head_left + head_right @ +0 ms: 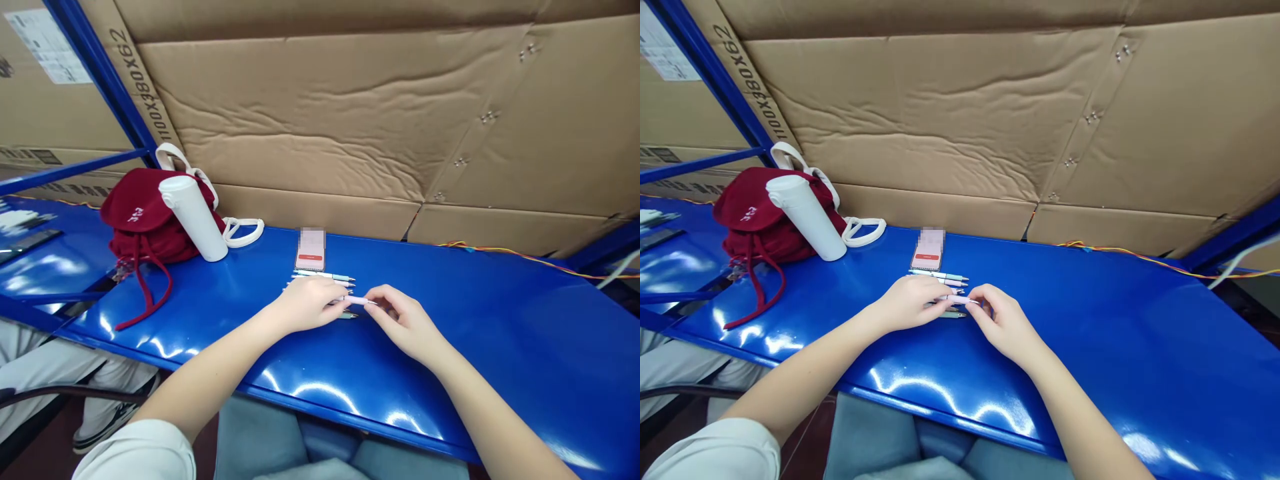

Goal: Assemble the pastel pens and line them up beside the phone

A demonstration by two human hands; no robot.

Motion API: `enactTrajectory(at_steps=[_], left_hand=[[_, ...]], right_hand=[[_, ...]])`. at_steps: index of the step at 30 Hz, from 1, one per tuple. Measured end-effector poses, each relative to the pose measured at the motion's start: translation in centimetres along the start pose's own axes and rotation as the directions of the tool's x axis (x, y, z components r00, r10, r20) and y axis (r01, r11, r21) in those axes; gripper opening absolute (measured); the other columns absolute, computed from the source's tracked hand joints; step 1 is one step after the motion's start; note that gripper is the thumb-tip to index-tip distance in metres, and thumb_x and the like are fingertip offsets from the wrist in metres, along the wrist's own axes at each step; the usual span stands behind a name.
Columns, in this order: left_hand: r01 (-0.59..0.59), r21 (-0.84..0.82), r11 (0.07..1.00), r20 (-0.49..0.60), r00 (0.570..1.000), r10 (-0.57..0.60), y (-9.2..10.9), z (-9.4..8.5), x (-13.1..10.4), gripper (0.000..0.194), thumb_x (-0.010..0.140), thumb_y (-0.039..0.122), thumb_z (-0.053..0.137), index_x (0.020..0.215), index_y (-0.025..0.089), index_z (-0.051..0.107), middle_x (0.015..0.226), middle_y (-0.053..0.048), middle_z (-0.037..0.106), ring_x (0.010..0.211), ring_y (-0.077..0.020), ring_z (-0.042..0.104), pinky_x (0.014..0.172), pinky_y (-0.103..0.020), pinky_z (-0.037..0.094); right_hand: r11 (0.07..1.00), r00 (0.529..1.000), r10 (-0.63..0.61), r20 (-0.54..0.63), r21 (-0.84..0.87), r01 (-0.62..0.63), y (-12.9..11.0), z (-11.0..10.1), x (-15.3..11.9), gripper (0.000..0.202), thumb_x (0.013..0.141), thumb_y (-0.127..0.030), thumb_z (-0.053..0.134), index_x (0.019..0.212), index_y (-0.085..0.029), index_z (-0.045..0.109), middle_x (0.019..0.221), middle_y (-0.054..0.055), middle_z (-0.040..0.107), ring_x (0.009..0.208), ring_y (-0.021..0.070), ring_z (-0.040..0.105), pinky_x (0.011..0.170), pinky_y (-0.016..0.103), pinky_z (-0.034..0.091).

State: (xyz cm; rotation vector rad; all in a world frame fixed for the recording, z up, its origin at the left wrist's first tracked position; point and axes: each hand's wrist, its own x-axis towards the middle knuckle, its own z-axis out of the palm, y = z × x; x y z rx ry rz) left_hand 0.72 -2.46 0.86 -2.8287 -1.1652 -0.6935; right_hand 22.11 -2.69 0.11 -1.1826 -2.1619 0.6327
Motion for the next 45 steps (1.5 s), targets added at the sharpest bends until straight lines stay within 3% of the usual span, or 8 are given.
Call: enactTrajectory(at_steps=[7,17,23,32,35,37,40,45], left_hand=[[0.027,0.007,1.000,0.020,0.999,-0.027,0.2,-0.1,-0.1,0.026,0.093,0.032,0.042,0.094,0.019,0.065,0.094,-0.004,0.070,0.086,-0.0173,0.064,0.077,-0.028,0.048],[0.191,0.090,0.978,0.134,0.970,-0.201,-1.7,-2.8,-0.2,0.026,0.090,0.037,0.044,0.091,0.020,0.063,0.089,-0.003,0.069,0.076,-0.0178,0.063,0.060,-0.024,0.042],[0.045,-0.100,0.994,0.252,0.967,-0.019,0.5,-1.9,-0.4,0.022,0.087,0.037,0.051,0.082,0.020,0.064,0.082,-0.001,0.068,0.074,-0.0159,0.062,0.062,-0.023,0.041],[0.011,-0.101,0.995,0.066,0.998,-0.004,1.2,-0.1,-0.2,0.029,0.091,0.041,0.046,0.100,0.019,0.062,0.094,-0.005,0.066,0.089,-0.0183,0.060,0.080,-0.029,0.046],[0.131,0.007,0.991,-0.092,0.987,-0.129,-0.1,-0.9,0.0,0.039,0.087,0.046,0.051,0.112,0.017,0.057,0.106,-0.009,0.063,0.098,-0.0226,0.057,0.085,-0.034,0.045],[0.246,0.074,0.967,-0.086,0.967,-0.239,-1.0,-1.1,0.0,0.043,0.085,0.047,0.052,0.115,0.015,0.055,0.107,-0.010,0.062,0.098,-0.0245,0.057,0.082,-0.035,0.046],[0.227,0.110,0.968,0.130,0.962,-0.240,-1.9,-0.7,0.0,0.039,0.083,0.051,0.053,0.100,0.017,0.063,0.096,-0.008,0.065,0.090,-0.0238,0.060,0.074,-0.032,0.048],[0.188,0.088,0.978,0.235,0.950,-0.204,-2.1,0.2,0.0,0.030,0.088,0.043,0.048,0.089,0.019,0.066,0.089,-0.005,0.066,0.081,-0.0193,0.061,0.066,-0.026,0.046]], right_hand=[[0.999,1.000,-0.029,-0.003,-0.038,0.029,0.4,0.4,0.2,0.028,0.091,-0.036,0.037,0.077,-0.021,0.057,0.069,0.001,0.060,0.063,0.0150,0.055,0.062,0.026,0.043],[0.979,0.984,0.178,-0.023,0.105,-0.175,0.9,1.0,0.3,0.025,0.084,-0.043,0.047,0.081,-0.020,0.057,0.070,0.000,0.059,0.061,0.0134,0.052,0.057,0.025,0.043],[0.988,0.990,0.136,0.018,0.064,-0.137,1.3,0.0,0.5,0.020,0.085,-0.033,0.046,0.079,-0.020,0.059,0.074,0.001,0.062,0.066,0.0148,0.056,0.063,0.027,0.044],[0.961,0.966,-0.212,0.151,-0.149,0.234,0.3,-2.9,-0.1,0.024,0.090,-0.035,0.047,0.091,-0.023,0.068,0.084,0.004,0.069,0.079,0.0175,0.060,0.075,0.030,0.044],[0.961,0.986,-0.023,-0.166,-0.277,-0.024,3.4,-5.7,-0.2,0.027,0.086,-0.041,0.050,0.089,-0.021,0.068,0.087,0.005,0.070,0.081,0.0204,0.062,0.073,0.031,0.044],[0.905,0.933,0.186,-0.308,-0.318,-0.285,6.4,-7.4,-0.3,0.030,0.086,-0.041,0.046,0.090,-0.020,0.068,0.079,0.005,0.070,0.072,0.0206,0.062,0.065,0.030,0.044],[0.726,0.834,0.435,-0.339,-0.416,-0.548,10.2,-8.5,-0.6,0.032,0.083,-0.041,0.045,0.089,-0.019,0.068,0.074,0.007,0.069,0.068,0.0234,0.062,0.057,0.030,0.041],[0.565,0.787,0.500,-0.361,-0.553,-0.613,12.1,-8.0,-0.9,0.039,0.084,-0.045,0.043,0.094,-0.020,0.070,0.087,0.014,0.067,0.076,0.0281,0.061,0.056,0.033,0.039]])
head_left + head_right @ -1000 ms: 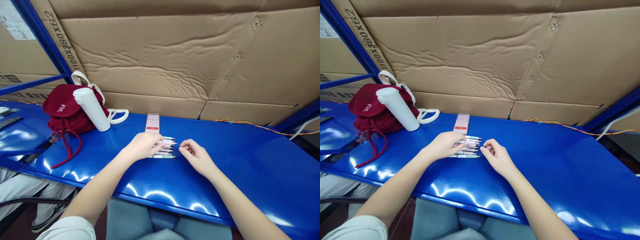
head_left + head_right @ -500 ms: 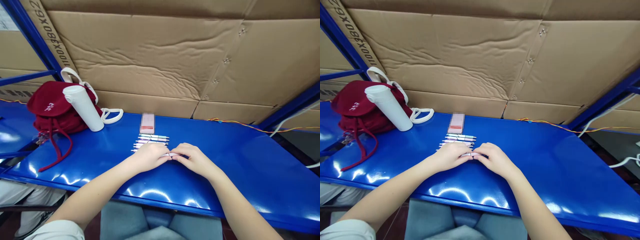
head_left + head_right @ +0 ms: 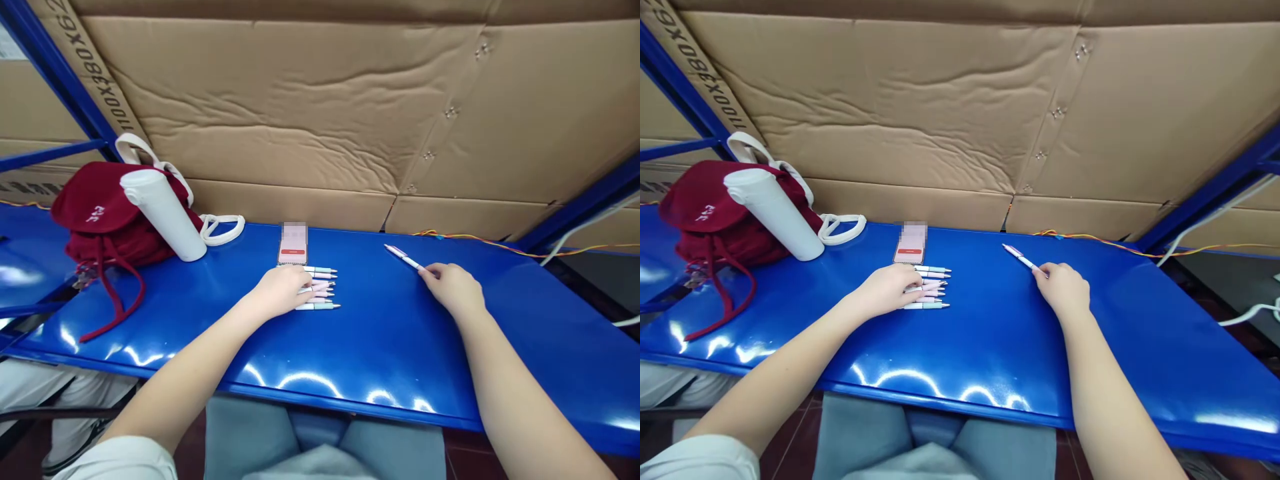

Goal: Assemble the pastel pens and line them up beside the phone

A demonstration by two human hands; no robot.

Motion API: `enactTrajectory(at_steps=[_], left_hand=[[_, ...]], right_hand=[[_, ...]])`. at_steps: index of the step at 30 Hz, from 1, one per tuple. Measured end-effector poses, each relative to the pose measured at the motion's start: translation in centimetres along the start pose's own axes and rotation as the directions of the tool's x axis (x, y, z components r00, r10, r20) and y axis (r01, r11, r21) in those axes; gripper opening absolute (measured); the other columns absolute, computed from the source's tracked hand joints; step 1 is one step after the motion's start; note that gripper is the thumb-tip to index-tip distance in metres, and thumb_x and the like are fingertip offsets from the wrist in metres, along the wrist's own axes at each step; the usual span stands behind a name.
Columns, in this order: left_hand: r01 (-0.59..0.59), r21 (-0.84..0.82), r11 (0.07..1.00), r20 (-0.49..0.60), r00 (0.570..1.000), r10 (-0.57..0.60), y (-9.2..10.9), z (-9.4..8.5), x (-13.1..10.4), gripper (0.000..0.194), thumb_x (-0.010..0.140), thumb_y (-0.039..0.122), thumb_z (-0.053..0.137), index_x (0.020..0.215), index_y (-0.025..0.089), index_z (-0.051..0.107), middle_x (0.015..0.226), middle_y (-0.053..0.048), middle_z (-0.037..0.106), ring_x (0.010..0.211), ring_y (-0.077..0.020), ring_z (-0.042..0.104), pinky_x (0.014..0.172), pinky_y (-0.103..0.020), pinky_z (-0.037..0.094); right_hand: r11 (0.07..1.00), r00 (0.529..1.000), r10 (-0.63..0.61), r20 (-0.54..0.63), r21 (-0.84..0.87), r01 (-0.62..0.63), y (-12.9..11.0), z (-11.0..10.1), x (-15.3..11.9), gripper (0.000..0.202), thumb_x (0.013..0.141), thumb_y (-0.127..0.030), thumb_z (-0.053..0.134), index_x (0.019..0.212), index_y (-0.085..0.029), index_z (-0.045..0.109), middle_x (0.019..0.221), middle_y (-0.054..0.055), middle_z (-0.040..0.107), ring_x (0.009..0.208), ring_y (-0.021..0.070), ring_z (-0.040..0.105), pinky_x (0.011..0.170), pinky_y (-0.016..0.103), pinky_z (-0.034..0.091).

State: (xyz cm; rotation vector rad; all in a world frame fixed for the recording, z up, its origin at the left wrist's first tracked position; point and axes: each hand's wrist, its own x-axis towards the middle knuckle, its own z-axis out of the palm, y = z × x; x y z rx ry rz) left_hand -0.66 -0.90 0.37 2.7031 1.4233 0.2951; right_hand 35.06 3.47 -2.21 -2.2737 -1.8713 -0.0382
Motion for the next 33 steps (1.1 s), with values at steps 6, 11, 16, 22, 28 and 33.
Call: enactTrajectory(at_steps=[6,11,16,22,28,33], left_hand=[[-0.044,0.051,0.998,-0.052,0.998,0.046,0.8,-0.4,-0.3,0.027,0.091,0.036,0.044,0.086,0.017,0.063,0.087,-0.005,0.064,0.078,-0.0172,0.060,0.066,-0.024,0.046],[-0.079,0.068,0.995,-0.124,0.988,0.087,2.0,-0.8,-0.7,0.023,0.092,0.033,0.042,0.096,0.018,0.058,0.095,-0.005,0.059,0.079,-0.0151,0.060,0.065,-0.023,0.047],[-0.124,-0.012,0.992,-0.167,0.979,0.120,2.3,-0.5,-0.7,0.018,0.091,0.029,0.044,0.098,0.017,0.057,0.099,-0.006,0.060,0.088,-0.0167,0.060,0.074,-0.026,0.048],[-0.193,-0.044,0.980,-0.190,0.965,0.181,2.1,-0.2,-0.6,0.019,0.091,0.032,0.046,0.090,0.018,0.060,0.091,-0.005,0.065,0.086,-0.0174,0.060,0.075,-0.027,0.048],[-0.245,-0.063,0.968,-0.149,0.961,0.233,2.1,-0.4,-0.7,0.022,0.092,0.030,0.044,0.088,0.017,0.062,0.092,-0.005,0.066,0.088,-0.0174,0.061,0.078,-0.028,0.048],[-0.235,-0.103,0.967,-0.132,0.966,0.221,2.1,-0.7,-0.8,0.025,0.093,0.031,0.044,0.088,0.018,0.064,0.091,-0.005,0.067,0.087,-0.0169,0.062,0.079,-0.028,0.048]], right_hand=[[0.983,0.966,-0.109,-0.236,0.121,0.140,-3.4,-1.1,-2.0,0.035,0.083,-0.040,0.048,0.101,-0.017,0.067,0.095,0.015,0.064,0.089,0.0298,0.059,0.073,0.040,0.044],[0.601,0.727,-0.679,-0.101,0.493,0.629,-10.3,-2.7,-5.7,0.029,0.092,-0.035,0.037,0.091,-0.022,0.063,0.089,0.005,0.065,0.086,0.0193,0.060,0.078,0.032,0.045],[0.546,0.675,-0.733,-0.083,0.520,0.657,-12.1,-2.1,-7.4,0.025,0.092,-0.035,0.041,0.083,-0.020,0.059,0.077,0.004,0.062,0.069,0.0167,0.057,0.064,0.029,0.046],[0.525,0.658,-0.752,-0.037,0.570,0.632,-11.1,-1.8,-7.8,0.031,0.095,-0.033,0.035,0.089,-0.021,0.063,0.080,0.005,0.062,0.074,0.0166,0.058,0.069,0.030,0.047],[0.522,0.626,-0.777,-0.073,0.480,0.705,-11.2,-1.6,-8.1,0.029,0.094,-0.026,0.037,0.084,-0.018,0.063,0.077,0.007,0.062,0.073,0.0187,0.057,0.069,0.032,0.047],[0.512,0.601,-0.777,-0.184,0.371,0.775,-11.2,-0.9,-8.4,0.030,0.094,-0.023,0.035,0.082,-0.016,0.061,0.074,0.008,0.060,0.071,0.0196,0.053,0.067,0.033,0.045]])
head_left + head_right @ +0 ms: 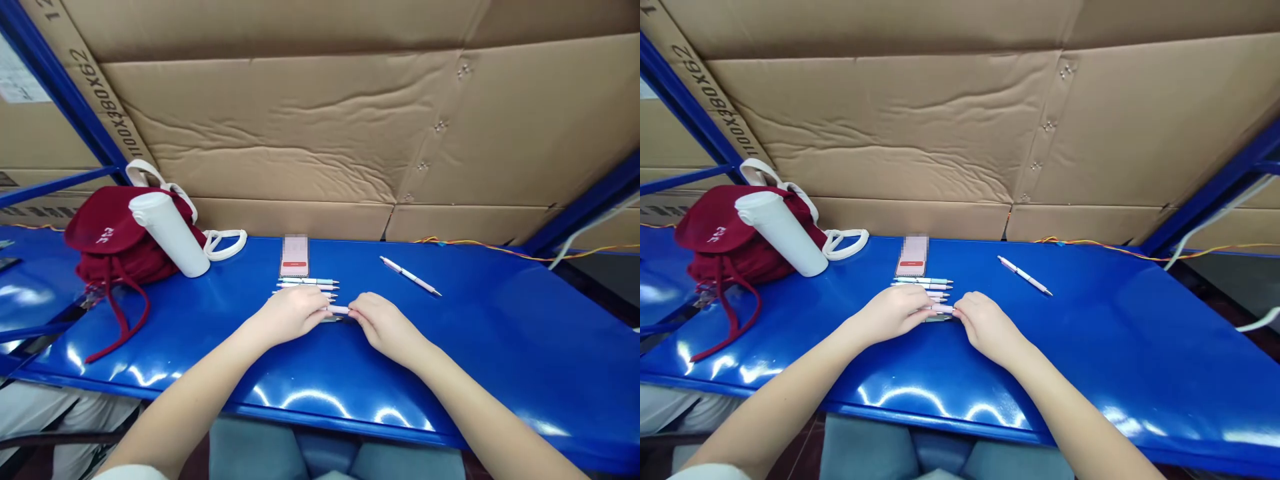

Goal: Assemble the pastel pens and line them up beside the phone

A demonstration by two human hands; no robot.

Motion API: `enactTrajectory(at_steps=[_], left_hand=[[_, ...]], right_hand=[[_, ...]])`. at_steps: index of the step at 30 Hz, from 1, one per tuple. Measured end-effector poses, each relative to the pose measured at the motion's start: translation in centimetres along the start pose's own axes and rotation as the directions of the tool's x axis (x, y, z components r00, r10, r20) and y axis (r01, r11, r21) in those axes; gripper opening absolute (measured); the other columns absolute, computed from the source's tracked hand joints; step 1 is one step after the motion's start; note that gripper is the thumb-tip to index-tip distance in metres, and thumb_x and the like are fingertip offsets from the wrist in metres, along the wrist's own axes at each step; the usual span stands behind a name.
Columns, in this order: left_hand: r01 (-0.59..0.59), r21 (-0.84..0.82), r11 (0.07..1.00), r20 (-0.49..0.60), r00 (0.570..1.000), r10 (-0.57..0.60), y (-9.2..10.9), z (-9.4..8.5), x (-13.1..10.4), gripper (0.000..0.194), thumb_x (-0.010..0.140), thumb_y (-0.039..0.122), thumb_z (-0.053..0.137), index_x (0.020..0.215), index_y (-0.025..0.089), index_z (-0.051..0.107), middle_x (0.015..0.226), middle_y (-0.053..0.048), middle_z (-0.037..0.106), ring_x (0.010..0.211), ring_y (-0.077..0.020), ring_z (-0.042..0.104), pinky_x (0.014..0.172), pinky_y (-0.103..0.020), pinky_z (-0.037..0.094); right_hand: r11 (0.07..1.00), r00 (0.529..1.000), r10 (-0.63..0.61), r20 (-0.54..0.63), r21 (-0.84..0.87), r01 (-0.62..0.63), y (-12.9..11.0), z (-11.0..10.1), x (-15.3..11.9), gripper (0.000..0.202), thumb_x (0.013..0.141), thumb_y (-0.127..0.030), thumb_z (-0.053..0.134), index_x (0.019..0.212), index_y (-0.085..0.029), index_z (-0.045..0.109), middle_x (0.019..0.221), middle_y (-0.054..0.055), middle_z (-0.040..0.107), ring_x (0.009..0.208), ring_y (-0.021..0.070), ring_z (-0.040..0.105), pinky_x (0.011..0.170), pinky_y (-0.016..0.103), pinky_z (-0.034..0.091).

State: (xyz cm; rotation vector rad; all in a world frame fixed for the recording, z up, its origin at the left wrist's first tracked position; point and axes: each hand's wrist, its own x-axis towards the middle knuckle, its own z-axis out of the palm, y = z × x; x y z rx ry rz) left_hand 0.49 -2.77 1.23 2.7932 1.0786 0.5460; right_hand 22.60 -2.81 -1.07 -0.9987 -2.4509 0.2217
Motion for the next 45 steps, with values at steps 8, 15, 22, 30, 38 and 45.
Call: enactTrajectory(at_steps=[8,15,22,30,38,45], left_hand=[[0.045,-0.084,0.995,0.044,0.998,-0.042,-0.2,-0.4,0.0,0.027,0.093,0.032,0.042,0.097,0.019,0.065,0.096,-0.005,0.069,0.087,-0.0170,0.063,0.081,-0.028,0.048],[0.069,-0.062,0.996,-0.005,0.998,-0.069,-0.3,-0.4,0.1,0.022,0.091,0.031,0.047,0.096,0.018,0.064,0.094,-0.005,0.068,0.085,-0.0170,0.062,0.078,-0.027,0.048],[0.030,-0.028,0.999,-0.051,0.998,-0.032,-0.5,0.0,0.0,0.021,0.091,0.031,0.048,0.098,0.018,0.063,0.096,-0.005,0.067,0.087,-0.0169,0.062,0.077,-0.026,0.048],[0.011,-0.017,1.000,-0.060,0.998,-0.012,-0.5,0.0,0.0,0.022,0.091,0.031,0.047,0.098,0.017,0.063,0.096,-0.006,0.068,0.086,-0.0172,0.063,0.078,-0.027,0.049],[0.025,-0.053,0.998,-0.016,1.000,-0.026,-0.4,0.1,0.1,0.023,0.092,0.031,0.046,0.102,0.019,0.062,0.099,-0.006,0.067,0.089,-0.0175,0.063,0.079,-0.028,0.049],[0.028,-0.053,0.998,-0.024,0.999,-0.029,-0.3,0.1,0.1,0.024,0.092,0.032,0.046,0.104,0.019,0.062,0.100,-0.006,0.068,0.090,-0.0178,0.063,0.079,-0.028,0.049]], right_hand=[[0.977,0.995,-0.085,-0.058,-0.200,0.072,-0.2,0.6,-0.4,0.029,0.093,-0.018,0.035,0.081,-0.013,0.061,0.075,0.011,0.059,0.071,0.0194,0.049,0.067,0.032,0.042],[0.986,0.982,0.107,-0.153,0.143,-0.085,-0.1,0.0,0.0,0.020,0.087,-0.025,0.051,0.106,-0.018,0.054,0.097,0.009,0.060,0.086,0.0201,0.055,0.074,0.033,0.045],[0.865,0.944,0.325,0.058,0.384,-0.321,-0.4,-0.4,0.3,0.029,0.090,-0.031,0.040,0.070,-0.019,0.055,0.069,0.001,0.059,0.067,0.0145,0.055,0.064,0.027,0.042],[0.757,0.917,0.391,0.080,0.540,-0.369,-0.3,-0.2,0.3,0.020,0.085,-0.035,0.047,0.083,-0.019,0.059,0.077,0.001,0.060,0.065,0.0124,0.053,0.061,0.026,0.044],[0.763,0.936,0.351,-0.035,0.591,-0.263,-0.2,-0.1,0.2,0.007,0.077,-0.026,0.057,0.077,-0.020,0.055,0.077,0.001,0.055,0.069,0.0132,0.052,0.065,0.027,0.045],[0.690,0.900,0.435,0.039,0.627,-0.361,-0.4,-0.2,0.3,0.022,0.081,-0.038,0.054,0.094,-0.020,0.054,0.084,0.001,0.057,0.060,0.0105,0.051,0.058,0.026,0.045]])
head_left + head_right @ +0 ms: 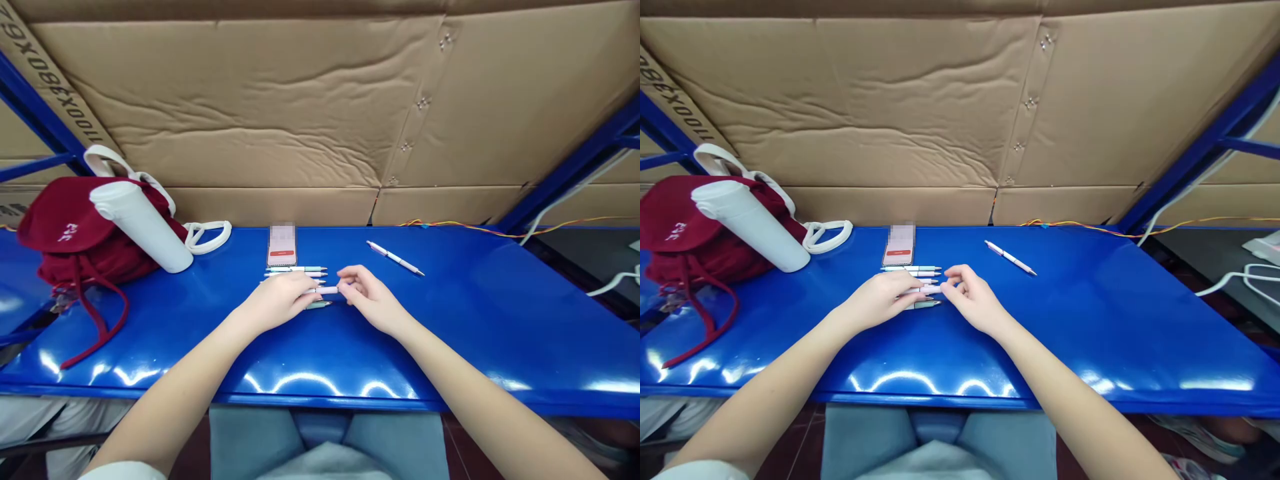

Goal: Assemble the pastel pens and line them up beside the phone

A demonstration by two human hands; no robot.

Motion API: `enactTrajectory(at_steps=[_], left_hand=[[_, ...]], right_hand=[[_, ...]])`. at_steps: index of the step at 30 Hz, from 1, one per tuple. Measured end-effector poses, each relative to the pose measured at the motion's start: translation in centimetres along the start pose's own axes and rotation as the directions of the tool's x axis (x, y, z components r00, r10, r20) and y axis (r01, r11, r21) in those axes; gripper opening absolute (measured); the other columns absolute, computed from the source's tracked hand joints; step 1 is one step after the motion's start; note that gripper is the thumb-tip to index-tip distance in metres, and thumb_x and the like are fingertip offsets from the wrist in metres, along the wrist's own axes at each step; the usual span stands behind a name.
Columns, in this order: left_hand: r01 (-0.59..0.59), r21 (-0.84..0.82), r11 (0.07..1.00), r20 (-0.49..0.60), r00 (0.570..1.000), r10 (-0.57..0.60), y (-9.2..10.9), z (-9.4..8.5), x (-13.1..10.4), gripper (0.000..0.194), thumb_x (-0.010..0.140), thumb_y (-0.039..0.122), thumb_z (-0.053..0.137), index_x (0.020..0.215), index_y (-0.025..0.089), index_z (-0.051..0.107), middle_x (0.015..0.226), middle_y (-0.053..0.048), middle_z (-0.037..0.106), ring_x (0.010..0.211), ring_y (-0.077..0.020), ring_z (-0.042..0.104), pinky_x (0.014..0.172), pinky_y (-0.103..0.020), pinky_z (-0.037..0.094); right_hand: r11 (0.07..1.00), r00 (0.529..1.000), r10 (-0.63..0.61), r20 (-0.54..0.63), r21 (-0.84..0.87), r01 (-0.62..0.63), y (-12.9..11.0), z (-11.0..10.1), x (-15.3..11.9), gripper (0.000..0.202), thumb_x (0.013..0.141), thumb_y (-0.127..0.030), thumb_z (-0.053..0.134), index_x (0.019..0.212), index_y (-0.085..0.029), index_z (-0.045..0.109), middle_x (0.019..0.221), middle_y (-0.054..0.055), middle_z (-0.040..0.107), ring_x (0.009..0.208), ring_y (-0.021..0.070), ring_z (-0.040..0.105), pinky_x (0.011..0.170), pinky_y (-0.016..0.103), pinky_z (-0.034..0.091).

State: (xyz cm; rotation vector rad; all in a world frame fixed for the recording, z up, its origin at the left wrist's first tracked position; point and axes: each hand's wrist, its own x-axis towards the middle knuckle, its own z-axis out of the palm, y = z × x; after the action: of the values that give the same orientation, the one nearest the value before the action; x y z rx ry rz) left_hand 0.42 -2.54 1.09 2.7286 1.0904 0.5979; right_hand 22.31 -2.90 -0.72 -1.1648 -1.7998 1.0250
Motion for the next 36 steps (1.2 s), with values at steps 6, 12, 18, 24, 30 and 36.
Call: enactTrajectory(at_steps=[6,12,18,24,30,36], left_hand=[[0.007,0.015,1.000,0.008,1.000,-0.007,-0.1,0.0,0.0,0.025,0.092,0.033,0.045,0.103,0.019,0.063,0.098,-0.006,0.068,0.089,-0.0175,0.063,0.078,-0.027,0.049],[0.049,0.072,0.996,0.014,0.999,-0.050,-0.3,-0.4,-0.1,0.027,0.093,0.035,0.043,0.101,0.019,0.063,0.098,-0.004,0.068,0.088,-0.0171,0.063,0.078,-0.026,0.049],[0.080,0.109,0.991,0.005,0.997,-0.081,-0.4,-0.6,0.0,0.028,0.093,0.035,0.039,0.096,0.019,0.062,0.096,-0.004,0.067,0.087,-0.0183,0.062,0.074,-0.027,0.049],[0.171,-0.027,0.985,-0.059,0.983,-0.172,-0.3,-0.9,0.1,0.028,0.093,0.036,0.038,0.098,0.017,0.059,0.095,-0.005,0.066,0.083,-0.0172,0.061,0.071,-0.026,0.047],[0.204,-0.258,0.944,-0.103,0.966,-0.237,1.1,-0.3,0.3,0.025,0.084,0.038,0.056,0.098,0.018,0.056,0.083,0.000,0.064,0.068,-0.0129,0.058,0.061,-0.023,0.044],[0.032,-0.286,0.958,-0.105,0.992,-0.064,1.3,0.5,0.4,0.014,0.087,0.020,0.049,0.087,0.018,0.062,0.084,-0.002,0.067,0.076,-0.0144,0.060,0.071,-0.025,0.044]], right_hand=[[0.996,0.995,0.089,0.045,0.020,-0.090,-0.4,-0.3,0.1,0.017,0.079,-0.036,0.054,0.076,-0.019,0.057,0.067,-0.001,0.057,0.057,0.0115,0.052,0.056,0.026,0.044],[0.993,0.998,0.020,-0.059,0.117,-0.013,0.3,-0.7,0.3,0.016,0.071,-0.031,0.064,0.078,-0.019,0.056,0.075,0.000,0.056,0.065,0.0119,0.053,0.060,0.026,0.045],[0.957,0.993,0.069,-0.093,0.288,-0.039,0.8,-1.3,0.4,0.026,0.068,-0.034,0.069,0.086,-0.019,0.057,0.074,-0.001,0.056,0.063,0.0121,0.055,0.058,0.027,0.046],[0.916,0.980,0.157,-0.125,0.390,-0.098,0.9,-1.9,0.5,0.027,0.074,-0.037,0.065,0.090,-0.016,0.063,0.070,0.001,0.059,0.059,0.0108,0.055,0.056,0.026,0.046],[0.813,0.983,0.178,0.046,0.556,-0.173,0.1,0.4,0.1,0.032,0.067,-0.034,0.074,0.086,-0.018,0.054,0.070,-0.001,0.064,0.062,0.0128,0.063,0.061,0.028,0.051],[0.814,0.975,0.171,0.145,0.537,-0.222,-0.8,2.2,-0.3,0.029,0.068,-0.037,0.073,0.078,-0.018,0.053,0.069,0.000,0.064,0.062,0.0129,0.063,0.061,0.028,0.053]])
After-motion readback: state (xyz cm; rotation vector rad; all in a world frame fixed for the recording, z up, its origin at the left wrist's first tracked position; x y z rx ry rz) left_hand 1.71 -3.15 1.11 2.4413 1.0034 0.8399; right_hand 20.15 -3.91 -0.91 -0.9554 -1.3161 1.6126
